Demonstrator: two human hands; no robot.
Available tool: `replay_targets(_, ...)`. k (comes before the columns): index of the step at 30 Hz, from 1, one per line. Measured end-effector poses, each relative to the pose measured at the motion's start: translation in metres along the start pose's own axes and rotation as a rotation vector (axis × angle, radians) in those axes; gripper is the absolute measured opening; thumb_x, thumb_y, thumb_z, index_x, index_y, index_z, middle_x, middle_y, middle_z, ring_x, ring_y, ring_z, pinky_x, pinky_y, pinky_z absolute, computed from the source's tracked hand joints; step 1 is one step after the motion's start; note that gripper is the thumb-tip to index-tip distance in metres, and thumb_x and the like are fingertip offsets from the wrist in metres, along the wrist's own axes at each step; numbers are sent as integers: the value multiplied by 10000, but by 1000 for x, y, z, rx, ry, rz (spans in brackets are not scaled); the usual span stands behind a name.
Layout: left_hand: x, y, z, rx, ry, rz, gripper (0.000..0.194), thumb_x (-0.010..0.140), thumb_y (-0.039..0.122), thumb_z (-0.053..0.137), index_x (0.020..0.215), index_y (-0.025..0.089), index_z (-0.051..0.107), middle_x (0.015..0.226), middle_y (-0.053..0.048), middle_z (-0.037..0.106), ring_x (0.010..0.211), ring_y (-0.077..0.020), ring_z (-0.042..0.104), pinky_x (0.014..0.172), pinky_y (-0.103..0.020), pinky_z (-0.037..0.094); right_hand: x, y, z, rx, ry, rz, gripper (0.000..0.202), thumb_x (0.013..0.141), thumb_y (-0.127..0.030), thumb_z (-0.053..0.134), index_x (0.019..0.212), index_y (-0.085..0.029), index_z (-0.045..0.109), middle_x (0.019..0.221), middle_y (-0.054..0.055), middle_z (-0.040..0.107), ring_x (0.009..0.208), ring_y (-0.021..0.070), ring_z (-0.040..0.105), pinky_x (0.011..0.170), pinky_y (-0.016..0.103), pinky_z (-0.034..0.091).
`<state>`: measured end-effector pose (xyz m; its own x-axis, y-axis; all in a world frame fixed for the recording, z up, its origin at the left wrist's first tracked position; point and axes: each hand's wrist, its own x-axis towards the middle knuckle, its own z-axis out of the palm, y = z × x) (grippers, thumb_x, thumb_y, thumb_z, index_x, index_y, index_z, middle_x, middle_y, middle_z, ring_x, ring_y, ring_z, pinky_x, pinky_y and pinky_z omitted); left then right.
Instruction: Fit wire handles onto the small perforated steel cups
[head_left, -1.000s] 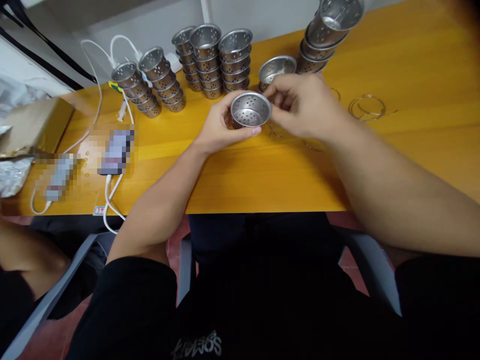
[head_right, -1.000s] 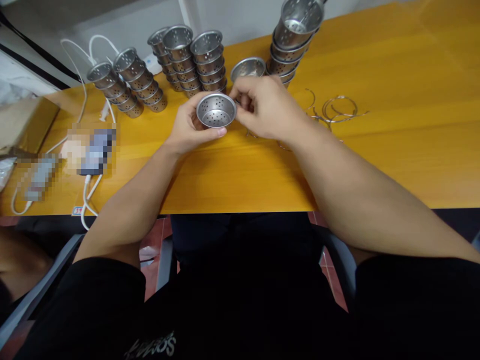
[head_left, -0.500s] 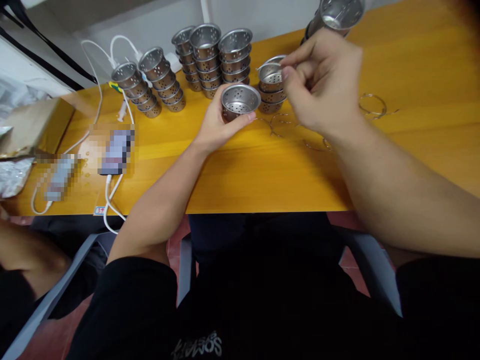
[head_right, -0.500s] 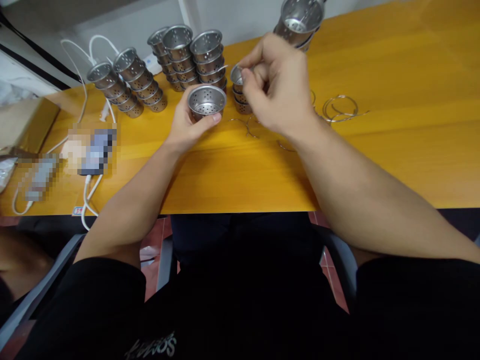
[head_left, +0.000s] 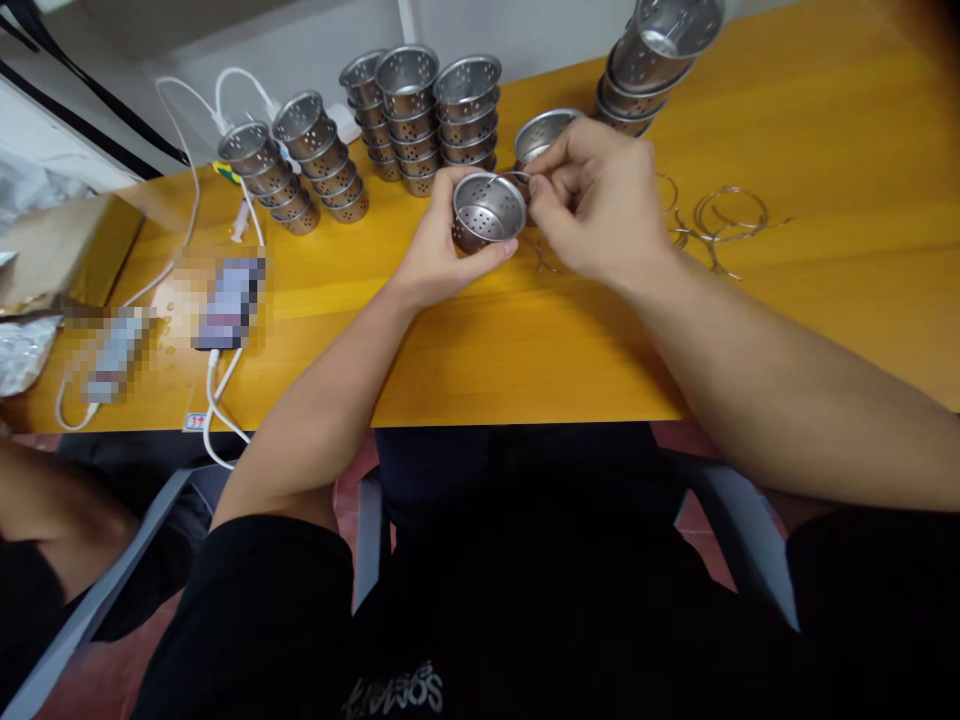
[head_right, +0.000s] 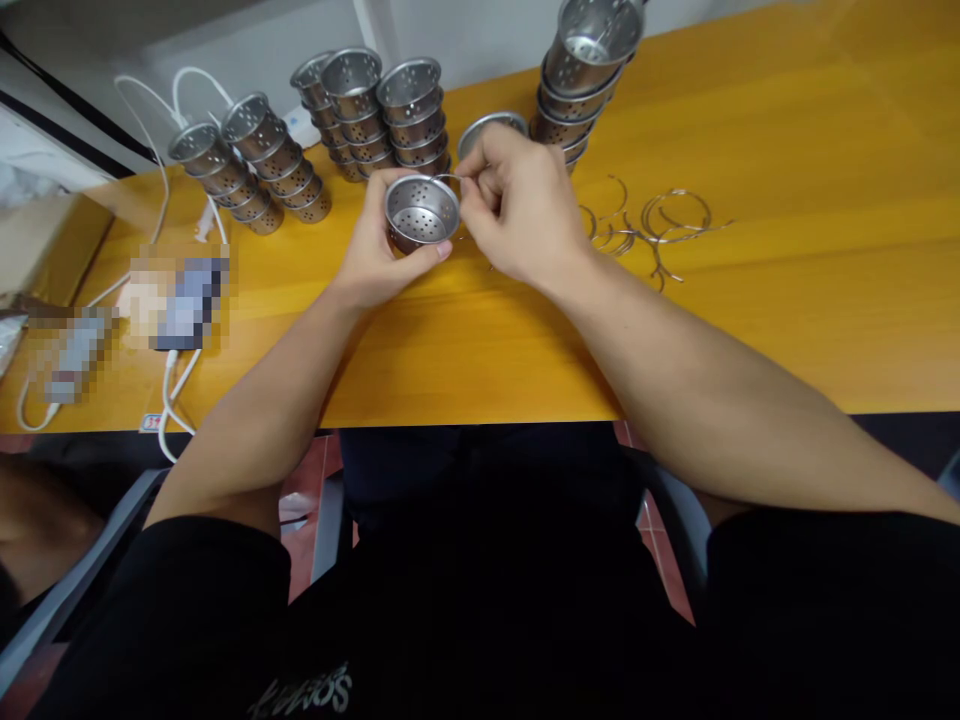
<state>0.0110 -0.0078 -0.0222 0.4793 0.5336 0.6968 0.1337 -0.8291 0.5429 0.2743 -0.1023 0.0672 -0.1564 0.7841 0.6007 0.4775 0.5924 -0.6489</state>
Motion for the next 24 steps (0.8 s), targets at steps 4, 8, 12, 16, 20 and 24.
replay_targets(4,1,2,-1,1,-53,3,1043,1131,1051,748,1820,361,379,1702,-142,642,1547,-370,780,1336,-543,671,-3,-6,-3,-4,-37,48,434,1203,-851,837,1207,-422,771,825,15,683,811,358,729,870,563,733)
replay_targets(8,1,3,-3,-7,-80,21,1118,1102,1097,725,1858,376,325,1735,-142,612,1587,-394,750,1366,-554,641,-1,-2,1,-13,6,10,439,1214,-784,877,1134,-380,724,748,-14,604,683,305,629,838,532,697)
replay_targets(12,0,5,-1,16,-74,15,1161,1067,1111,769,1847,371,330,1735,-145,615,1589,-406,756,1384,-572,646,-1,-4,8,1,52,-40,339,1221,-616,922,1136,-356,722,683,-59,521,562,243,489,734,487,608)
replay_targets(16,1,9,3,27,-20,0,1196,1010,1114,852,1815,382,356,1683,-135,641,1526,-407,784,1325,-581,665,-3,-11,11,-16,48,-46,170,1209,-421,911,1190,-359,753,663,-72,511,543,235,455,681,460,535)
replay_targets(20,3,18,2,38,3,-47,1181,949,1132,902,1730,383,430,1596,-117,698,1419,-385,822,1241,-551,682,-3,-8,16,33,37,-34,165,1166,-271,915,1202,-343,771,679,-76,550,535,213,445,643,428,470)
replay_targets(24,5,26,-1,45,12,-84,1124,952,1095,947,1677,372,485,1527,-100,746,1334,-360,851,1180,-517,695,-1,0,22,123,20,-44,162,1202,-358,951,1193,-333,792,701,-65,554,542,198,434,570,403,380)
